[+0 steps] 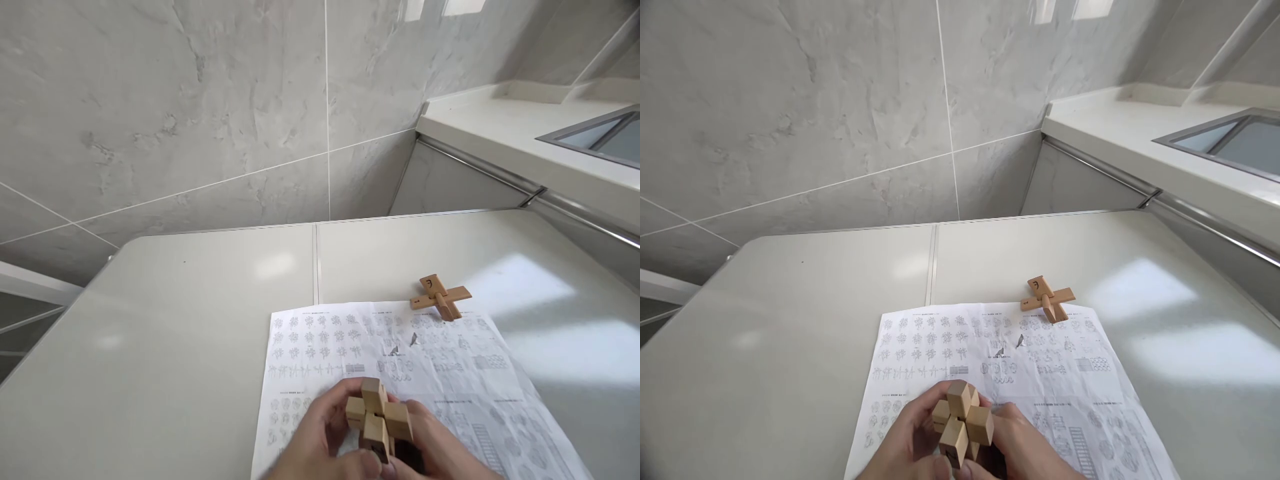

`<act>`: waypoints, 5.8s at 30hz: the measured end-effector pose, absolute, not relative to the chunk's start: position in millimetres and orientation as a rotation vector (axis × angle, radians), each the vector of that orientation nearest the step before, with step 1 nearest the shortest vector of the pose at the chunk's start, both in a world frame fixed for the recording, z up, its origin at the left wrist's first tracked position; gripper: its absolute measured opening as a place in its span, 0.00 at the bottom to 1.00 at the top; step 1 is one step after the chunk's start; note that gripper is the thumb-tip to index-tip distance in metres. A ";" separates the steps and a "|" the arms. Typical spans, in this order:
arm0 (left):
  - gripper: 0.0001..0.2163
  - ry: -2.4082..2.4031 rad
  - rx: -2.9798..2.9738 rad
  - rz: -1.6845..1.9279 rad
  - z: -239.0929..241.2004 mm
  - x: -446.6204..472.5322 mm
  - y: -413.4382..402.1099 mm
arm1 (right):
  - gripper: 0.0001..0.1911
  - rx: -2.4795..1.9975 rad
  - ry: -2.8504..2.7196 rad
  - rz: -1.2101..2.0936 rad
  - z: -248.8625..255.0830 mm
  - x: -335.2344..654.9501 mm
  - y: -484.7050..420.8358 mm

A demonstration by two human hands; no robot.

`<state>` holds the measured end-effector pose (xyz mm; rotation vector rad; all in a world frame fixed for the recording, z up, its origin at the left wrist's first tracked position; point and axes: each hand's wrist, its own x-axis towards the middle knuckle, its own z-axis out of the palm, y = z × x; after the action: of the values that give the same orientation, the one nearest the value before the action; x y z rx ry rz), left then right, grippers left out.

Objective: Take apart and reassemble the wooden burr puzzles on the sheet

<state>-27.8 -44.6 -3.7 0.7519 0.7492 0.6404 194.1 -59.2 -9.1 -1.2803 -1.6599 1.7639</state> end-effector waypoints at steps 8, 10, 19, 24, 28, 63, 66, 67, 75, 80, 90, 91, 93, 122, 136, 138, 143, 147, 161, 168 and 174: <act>0.32 0.658 0.793 0.645 2.0 -29.1 -39.6 | 0.30 -0.985 -1.420 2.103 -27.6 208.5 -54.7; 0.32 0.641 0.806 0.639 1.4 -28.3 -39.5 | 0.30 -0.920 -1.368 2.129 -25.4 203.9 -50.8; 0.33 0.656 0.803 0.635 -3.5 -27.4 -39.5 | 0.30 -0.938 -1.322 2.107 -5.8 191.0 -45.9; 0.31 0.607 0.818 0.673 -2.2 -26.8 -39.8 | 0.31 -0.925 -1.371 2.074 -1.2 188.9 -42.9; 0.32 0.610 0.827 0.690 -1.9 -26.4 -40.0 | 0.29 -0.924 -1.422 2.024 -0.6 188.7 -42.3; 0.34 0.652 0.823 0.740 4.5 -23.9 -44.6 | 0.21 -0.959 -1.547 1.814 -4.9 186.3 -47.3; 0.34 0.681 0.861 0.725 4.3 -25.2 -44.2 | 0.24 -0.959 -1.587 1.766 -6.4 186.9 -49.0; 0.34 0.696 0.881 0.719 4.0 -25.7 -44.1 | 0.24 -0.961 -1.604 1.747 -7.2 187.1 -49.4; 0.34 0.776 1.028 0.769 0.2 -27.5 -46.6 | 0.28 -1.025 -1.758 1.518 -17.8 187.5 -50.0; 0.34 0.865 1.187 0.905 -6.8 -25.7 -51.2 | 0.18 -1.137 -1.850 1.204 -26.9 191.1 -52.7; 0.32 0.967 1.264 0.940 -10.1 -24.4 -49.3 | 0.05 -1.174 -1.683 1.408 -27.2 190.4 -52.4; 0.32 0.976 1.263 0.930 -8.6 -24.7 -49.0 | 0.05 -1.163 -1.664 1.435 -26.4 190.6 -52.4; 0.32 0.982 1.272 0.908 -5.7 -25.0 -48.9 | 0.04 -1.136 -1.634 1.478 -25.1 191.3 -52.4; 0.32 1.117 1.291 0.752 -0.8 -25.4 -42.3 | 0.11 -1.073 -1.604 1.376 -28.2 195.0 -52.8; 0.28 1.206 1.473 0.694 4.0 -24.0 -39.0 | 0.07 -1.099 -1.710 1.192 -21.1 192.8 -49.0; 0.28 1.210 1.491 0.697 3.3 -23.5 -39.5 | 0.08 -1.077 -1.742 1.108 -20.7 192.5 -48.5; 0.26 1.233 1.622 0.718 3.7 -20.2 -40.7 | 0.11 -1.013 -1.795 1.006 -21.9 190.4 -52.2; 0.26 1.224 1.736 0.804 0.0 -18.9 -41.0 | 0.08 -1.033 -1.738 1.045 -21.9 189.4 -54.6; 0.27 1.659 2.031 0.864 -11.9 -56.2 -13.8 | 0.15 -1.225 -1.223 1.407 -26.5 198.3 -42.9; 0.23 1.787 2.053 0.822 -14.8 -75.2 2.2 | 0.18 -1.222 -1.178 1.449 -25.3 197.1 -42.6; 0.25 1.829 2.039 0.756 -15.5 -86.2 9.3 | 0.20 -1.214 -1.156 1.470 -24.5 197.2 -41.4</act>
<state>-86.2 9.3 -15.5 2.0389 1.8292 0.7564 197.2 -41.4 -24.5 -1.2142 -1.1559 1.4698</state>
